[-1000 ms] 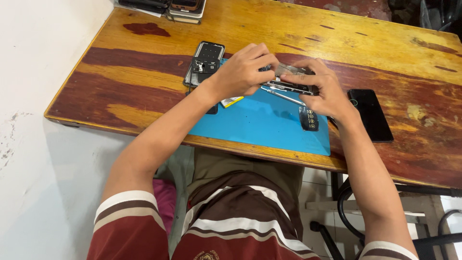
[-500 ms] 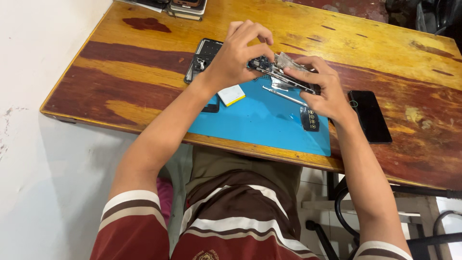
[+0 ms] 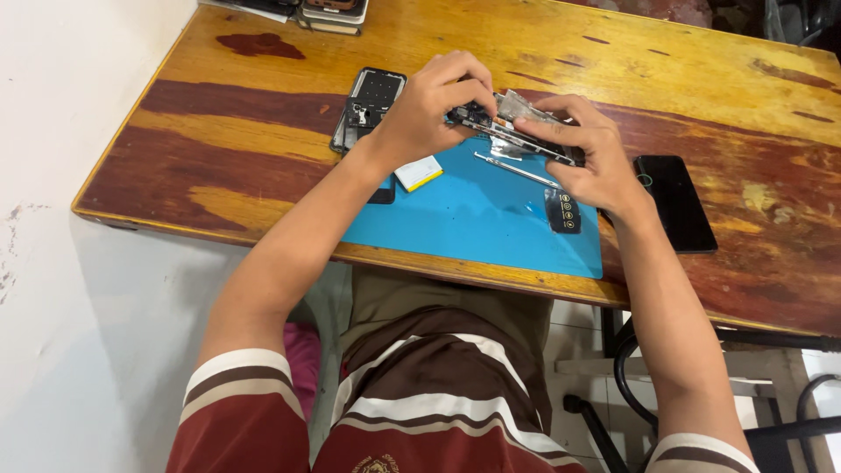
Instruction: The person uses a metal spudger to pry and separate the phone's internal components from the frame. They then remove the battery and place it on the mat, followed by repositioning the phone chassis and continuing to separate internal parts.
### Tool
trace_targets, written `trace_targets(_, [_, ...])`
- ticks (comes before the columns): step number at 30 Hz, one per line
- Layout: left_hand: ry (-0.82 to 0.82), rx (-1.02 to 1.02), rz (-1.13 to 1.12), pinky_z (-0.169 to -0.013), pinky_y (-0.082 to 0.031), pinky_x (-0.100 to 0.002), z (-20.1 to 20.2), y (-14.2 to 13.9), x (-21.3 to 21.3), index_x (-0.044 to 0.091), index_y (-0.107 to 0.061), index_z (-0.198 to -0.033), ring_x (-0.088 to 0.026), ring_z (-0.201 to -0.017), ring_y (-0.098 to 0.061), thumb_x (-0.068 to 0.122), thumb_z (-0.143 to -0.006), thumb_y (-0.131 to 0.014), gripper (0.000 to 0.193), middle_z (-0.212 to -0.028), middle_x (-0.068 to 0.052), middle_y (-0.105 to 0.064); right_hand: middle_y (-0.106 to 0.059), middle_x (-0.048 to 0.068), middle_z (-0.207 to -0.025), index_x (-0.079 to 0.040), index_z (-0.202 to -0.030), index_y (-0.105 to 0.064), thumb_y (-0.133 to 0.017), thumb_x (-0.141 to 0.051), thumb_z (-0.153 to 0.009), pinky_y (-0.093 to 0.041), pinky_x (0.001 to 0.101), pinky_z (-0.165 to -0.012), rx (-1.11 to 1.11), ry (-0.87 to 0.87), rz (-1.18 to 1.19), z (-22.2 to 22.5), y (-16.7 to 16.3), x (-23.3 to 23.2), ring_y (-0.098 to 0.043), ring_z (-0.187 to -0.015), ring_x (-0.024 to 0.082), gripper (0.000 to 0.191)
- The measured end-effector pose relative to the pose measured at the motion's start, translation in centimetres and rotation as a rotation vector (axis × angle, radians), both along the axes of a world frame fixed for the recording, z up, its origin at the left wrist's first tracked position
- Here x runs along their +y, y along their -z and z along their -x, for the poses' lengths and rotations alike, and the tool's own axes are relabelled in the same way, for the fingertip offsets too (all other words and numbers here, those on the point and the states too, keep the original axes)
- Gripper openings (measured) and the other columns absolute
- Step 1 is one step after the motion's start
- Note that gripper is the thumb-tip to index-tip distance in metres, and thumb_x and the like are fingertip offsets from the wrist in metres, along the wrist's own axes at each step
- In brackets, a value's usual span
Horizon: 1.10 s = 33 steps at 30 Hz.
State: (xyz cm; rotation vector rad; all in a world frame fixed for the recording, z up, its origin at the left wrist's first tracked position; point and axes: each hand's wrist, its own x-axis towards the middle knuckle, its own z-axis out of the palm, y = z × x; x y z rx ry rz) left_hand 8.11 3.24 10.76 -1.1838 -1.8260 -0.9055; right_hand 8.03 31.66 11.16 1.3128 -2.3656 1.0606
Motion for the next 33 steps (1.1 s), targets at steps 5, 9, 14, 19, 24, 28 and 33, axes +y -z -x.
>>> trace_targets(5, [0.027, -0.068, -0.024, -0.089, -0.053, -0.036, 0.16, 0.26, 0.00, 0.008, -0.068, -0.097, -0.024, -0.104, -0.064, -0.004, -0.076, -0.085, 0.030, -0.106, -0.003, -0.063, -0.063, 0.015, -0.138, -0.017, -0.132, -0.073, -0.065, 0.003, -0.068, -0.052, 0.0368, -0.102, 0.005, 0.018, -0.019, 0.02, 0.01, 0.01, -0.065, -0.121, 0.028, 0.067])
trace_targets(9, [0.058, -0.090, -0.035, -0.088, -0.053, -0.035, 0.24, 0.34, -0.02, 0.008, -0.069, -0.097, -0.023, -0.103, -0.063, -0.003, -0.077, -0.088, 0.030, -0.106, -0.003, -0.063, -0.063, 0.015, -0.138, -0.018, -0.131, -0.073, -0.066, 0.003, -0.068, -0.052, 0.0371, -0.103, 0.013, 0.020, -0.025, 0.01, 0.00, 0.00, -0.064, -0.124, 0.029, 0.067])
trace_targets(14, [0.044, -0.053, -0.023, -0.087, -0.050, -0.036, 0.24, 0.29, -0.06, 0.009, -0.072, -0.096, -0.023, -0.100, -0.063, -0.002, -0.073, -0.089, 0.030, -0.104, -0.002, -0.065, -0.063, 0.015, -0.139, -0.017, -0.130, -0.073, -0.065, 0.005, -0.068, -0.052, 0.0369, -0.102, -0.021, 0.028, -0.018, -0.02, -0.03, -0.01, -0.064, -0.124, 0.029, 0.066])
trace_targets(19, [0.023, -0.039, -0.021, -0.086, -0.049, -0.037, 0.02, 0.18, -0.06, 0.010, -0.073, -0.096, -0.023, -0.097, -0.062, -0.003, -0.070, -0.086, 0.032, -0.101, -0.001, -0.067, -0.064, 0.015, -0.136, -0.015, -0.131, -0.073, -0.064, 0.006, -0.067, -0.051, 0.0374, -0.105, -0.037, -0.012, 0.007, -0.01, -0.14, -0.08, -0.063, -0.126, 0.029, 0.068])
trace_targets(24, [0.029, -0.012, -0.047, -0.087, -0.050, -0.036, -0.15, 0.13, 0.15, 0.010, -0.072, -0.098, -0.024, -0.099, -0.062, -0.003, -0.073, -0.085, 0.031, -0.101, -0.001, -0.068, -0.065, 0.015, -0.135, -0.014, -0.131, -0.073, -0.063, 0.006, -0.066, -0.052, 0.0362, -0.103, -0.076, -0.028, 0.047, -0.04, -0.30, -0.09, -0.064, -0.124, 0.028, 0.068])
trace_targets(28, [0.014, 0.004, -0.044, -0.086, -0.049, -0.037, -0.15, 0.11, 0.14, 0.011, -0.072, -0.096, -0.024, -0.098, -0.062, -0.003, -0.072, -0.085, 0.031, -0.100, -0.001, -0.069, -0.066, 0.015, -0.135, -0.014, -0.130, -0.073, -0.063, 0.007, -0.065, -0.052, 0.0360, -0.102, -0.067, -0.033, 0.051, -0.10, -0.33, -0.17, -0.064, -0.122, 0.027, 0.069])
trace_targets(33, [0.010, 0.020, -0.053, -0.084, -0.049, -0.036, -0.16, 0.19, 0.19, 0.012, -0.072, -0.094, -0.022, -0.096, -0.062, -0.001, -0.072, -0.086, 0.030, -0.099, 0.000, -0.069, -0.066, 0.015, -0.132, -0.013, -0.130, -0.073, -0.063, 0.007, -0.065, -0.051, 0.0358, -0.103, -0.072, -0.035, 0.049, -0.20, -0.32, -0.20, -0.063, -0.124, 0.028, 0.069])
